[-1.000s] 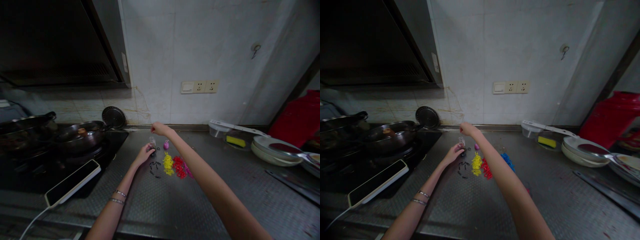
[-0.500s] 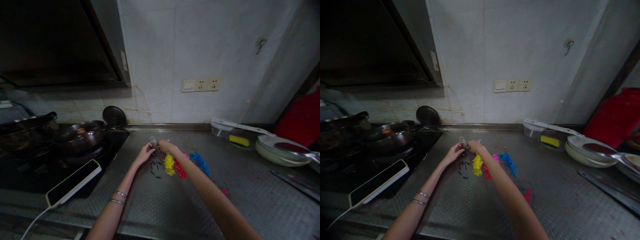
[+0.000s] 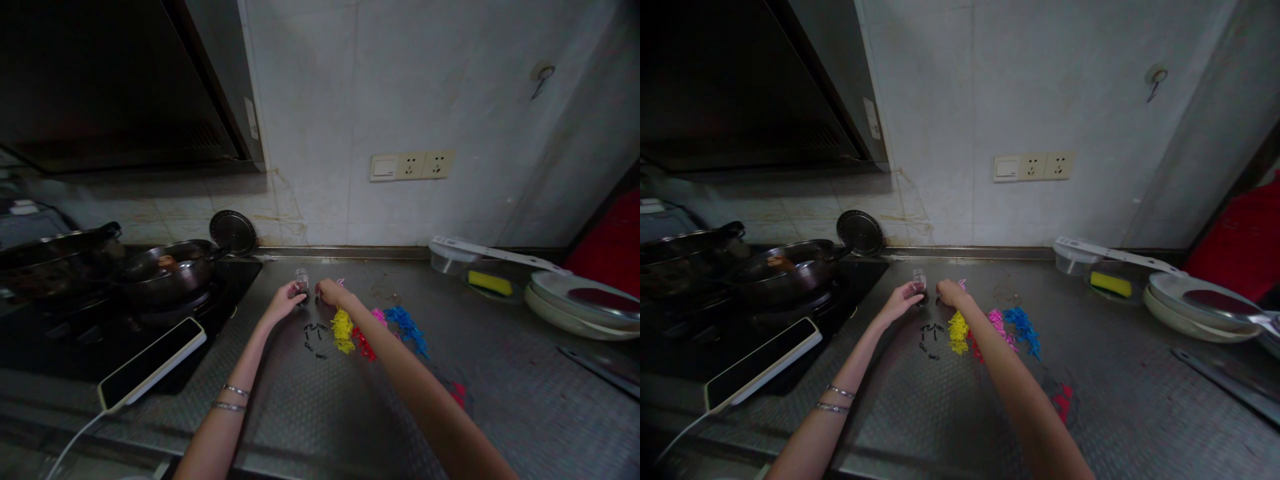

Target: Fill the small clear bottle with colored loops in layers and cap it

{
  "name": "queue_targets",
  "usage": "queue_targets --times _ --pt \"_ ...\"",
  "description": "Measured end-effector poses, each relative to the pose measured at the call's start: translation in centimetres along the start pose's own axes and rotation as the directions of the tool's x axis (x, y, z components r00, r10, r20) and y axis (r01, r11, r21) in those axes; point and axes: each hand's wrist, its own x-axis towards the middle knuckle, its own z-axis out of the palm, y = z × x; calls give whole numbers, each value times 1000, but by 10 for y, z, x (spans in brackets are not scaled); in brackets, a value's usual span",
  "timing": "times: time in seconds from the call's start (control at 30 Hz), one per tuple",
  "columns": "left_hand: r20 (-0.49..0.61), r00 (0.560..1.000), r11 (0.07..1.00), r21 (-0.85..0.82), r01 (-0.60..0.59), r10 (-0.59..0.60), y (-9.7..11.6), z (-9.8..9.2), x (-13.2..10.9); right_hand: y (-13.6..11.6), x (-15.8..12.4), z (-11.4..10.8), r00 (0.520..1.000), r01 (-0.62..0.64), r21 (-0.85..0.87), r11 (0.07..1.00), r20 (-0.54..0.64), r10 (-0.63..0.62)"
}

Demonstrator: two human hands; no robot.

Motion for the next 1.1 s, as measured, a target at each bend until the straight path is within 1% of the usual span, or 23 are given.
queue_targets --times 0.13,0.27,0.53,0.8,0.9,1.0,1.03,1.1 --pt "-40 999 999 -3 32 -32 2 -5 -1 -1 4 -2 999 25 14 1000 19 -26" --pt "-35 998 999 -11 44 -44 7 -4 -3 -2 10 1 996 33 10 999 84 -34" --pt "-45 995 994 -62 89 -92 6 -3 -3 1 18 4 989 19 -19 1000 146 -16" --pt "-47 993 989 -102 105 -110 6 -2 -5 -4 14 1 984 14 -19 1000 176 -10" --pt "-37 994 990 -99 103 -107 5 1 -5 -2 7 -3 991 18 18 1000 134 -20" --pt "-40 995 990 -103 91 -96 6 3 -6 5 1 -15 998 21 61 998 57 -25" --pt "-36 995 990 -109 88 -92 7 4 -7 7 -1 -21 999 33 88 996 12 -34" --pt "-21 996 989 -122 87 -90 9 6 -8 10 -4 -34 991 79 166 983 -118 -59"
